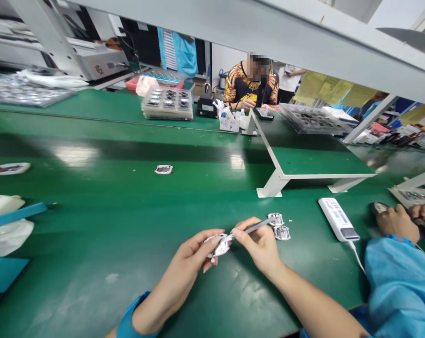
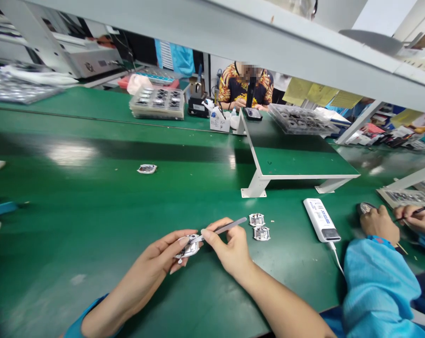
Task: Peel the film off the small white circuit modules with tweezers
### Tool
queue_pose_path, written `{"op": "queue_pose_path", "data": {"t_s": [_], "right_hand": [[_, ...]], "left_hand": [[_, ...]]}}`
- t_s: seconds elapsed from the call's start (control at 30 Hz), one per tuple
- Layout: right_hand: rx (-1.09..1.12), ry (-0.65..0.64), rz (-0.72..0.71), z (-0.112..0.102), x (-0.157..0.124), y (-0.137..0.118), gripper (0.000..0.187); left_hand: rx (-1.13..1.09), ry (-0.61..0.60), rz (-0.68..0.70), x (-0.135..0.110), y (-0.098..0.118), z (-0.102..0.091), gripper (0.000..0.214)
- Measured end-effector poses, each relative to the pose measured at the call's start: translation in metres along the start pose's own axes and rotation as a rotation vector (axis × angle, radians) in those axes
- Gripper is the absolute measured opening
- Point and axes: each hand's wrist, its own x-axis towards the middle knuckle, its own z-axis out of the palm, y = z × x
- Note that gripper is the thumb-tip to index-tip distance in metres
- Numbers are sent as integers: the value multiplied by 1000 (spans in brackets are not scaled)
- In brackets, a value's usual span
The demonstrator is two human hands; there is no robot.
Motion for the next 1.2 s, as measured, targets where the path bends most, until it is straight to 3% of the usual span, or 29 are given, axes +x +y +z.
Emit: {"op": "queue_pose_path", "data": {"t_s": [0.27,0.73,1.2], "right_hand": [[-66,4,-6,-2,-1,-4,16],[74,10,49,0,1,0,15],[-68,-18,-70,-3,-2,-4,11]], "left_hand": [[153,5,65,1,-1,-2,59],[168,14,103,-2,1,2,56],[192,20,98,-2,1,2,60]]}}
